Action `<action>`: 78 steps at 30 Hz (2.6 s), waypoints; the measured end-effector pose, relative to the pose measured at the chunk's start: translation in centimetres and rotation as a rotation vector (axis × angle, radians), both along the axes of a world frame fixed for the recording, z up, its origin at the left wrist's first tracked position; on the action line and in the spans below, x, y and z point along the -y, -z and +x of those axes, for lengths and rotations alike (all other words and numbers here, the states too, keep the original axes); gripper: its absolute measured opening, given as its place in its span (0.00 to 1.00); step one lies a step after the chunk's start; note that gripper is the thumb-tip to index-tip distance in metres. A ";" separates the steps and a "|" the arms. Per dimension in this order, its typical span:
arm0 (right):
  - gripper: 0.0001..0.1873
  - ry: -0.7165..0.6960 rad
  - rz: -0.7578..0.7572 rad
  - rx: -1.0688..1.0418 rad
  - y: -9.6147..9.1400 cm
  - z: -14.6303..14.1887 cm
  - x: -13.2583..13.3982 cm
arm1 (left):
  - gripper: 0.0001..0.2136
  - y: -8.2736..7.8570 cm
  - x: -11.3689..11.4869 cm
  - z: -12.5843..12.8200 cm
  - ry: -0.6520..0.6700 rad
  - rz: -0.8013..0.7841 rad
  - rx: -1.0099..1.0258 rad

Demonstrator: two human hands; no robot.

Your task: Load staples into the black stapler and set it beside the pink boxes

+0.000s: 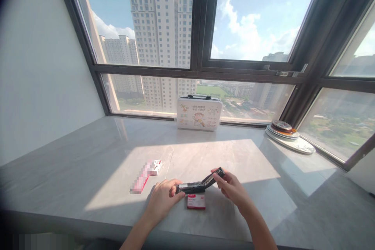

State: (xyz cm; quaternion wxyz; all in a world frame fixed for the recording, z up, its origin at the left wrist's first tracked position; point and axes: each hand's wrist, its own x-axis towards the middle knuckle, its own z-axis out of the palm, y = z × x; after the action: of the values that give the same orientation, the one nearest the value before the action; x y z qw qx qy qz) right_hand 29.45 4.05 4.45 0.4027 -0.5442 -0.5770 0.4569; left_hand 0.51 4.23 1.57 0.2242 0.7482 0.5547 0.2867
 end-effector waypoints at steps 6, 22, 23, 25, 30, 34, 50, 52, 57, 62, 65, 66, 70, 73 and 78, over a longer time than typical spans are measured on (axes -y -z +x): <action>0.20 -0.165 0.244 0.360 -2.7 -5.3 -1.8 | 0.07 -0.1 0.2 -0.1 -0.013 0.009 -0.018; 0.14 -0.283 0.151 0.499 -1.8 -5.6 -3.4 | 0.13 -1.7 2.6 1.3 0.152 0.186 0.064; 0.15 -0.261 0.130 0.479 -1.6 -5.0 -3.7 | 0.15 -2.0 2.9 2.1 0.265 0.220 0.055; 0.19 -0.217 0.091 0.461 -1.2 -3.8 -4.2 | 0.19 -2.6 2.9 3.5 0.474 0.243 -0.001; 0.32 -0.156 0.007 0.393 0.2 -1.3 -2.9 | 0.27 -3.4 1.2 2.4 0.509 0.162 -0.142; 0.38 -0.172 -0.154 0.139 2.4 -0.7 -0.3 | 0.22 -3.0 0.9 -1.3 0.356 0.052 -0.147; 0.38 -0.028 -0.057 -0.081 4.5 -6.3 1.4 | 0.37 -1.1 -0.1 1.0 0.257 -0.097 0.065; 0.38 -0.009 -0.056 -0.071 4.5 -6.5 1.2 | 0.38 -0.9 -0.2 1.3 0.257 -0.089 0.072; 0.39 0.104 -0.035 -0.090 4.6 -6.7 1.7 | 0.29 -0.6 0.2 0.4 0.165 0.070 0.120; 0.43 0.146 -0.144 -0.149 4.9 -6.3 2.3 | 0.14 1.0 0.7 -7.3 -0.468 0.318 -0.055; 0.45 0.098 -0.169 -0.157 5.0 -5.9 2.3 | 0.13 2.8 1.7 -11.6 -0.489 0.334 -0.228; 0.45 0.086 -0.171 -0.157 5.1 -5.9 2.3 | 0.13 3.3 2.2 -12.3 -0.438 0.337 -0.248; 0.44 0.050 -0.179 -0.134 5.0 -5.8 2.1 | 0.09 3.6 3.6 -11.6 -0.218 0.308 -0.203; 0.43 0.037 -0.172 -0.123 4.8 -5.9 2.3 | 0.09 1.7 3.5 -9.2 -0.053 0.156 -0.124; 0.43 0.040 -0.163 -0.106 4.5 -6.1 2.5 | 0.14 -2.1 1.6 -4.7 0.144 0.022 0.035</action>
State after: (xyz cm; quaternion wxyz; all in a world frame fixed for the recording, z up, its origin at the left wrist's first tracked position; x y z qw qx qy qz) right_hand 23.39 1.56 -0.01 0.3958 -0.5616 -0.5050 0.5224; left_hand -4.18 2.62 3.66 0.2456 0.7835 0.4922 0.2889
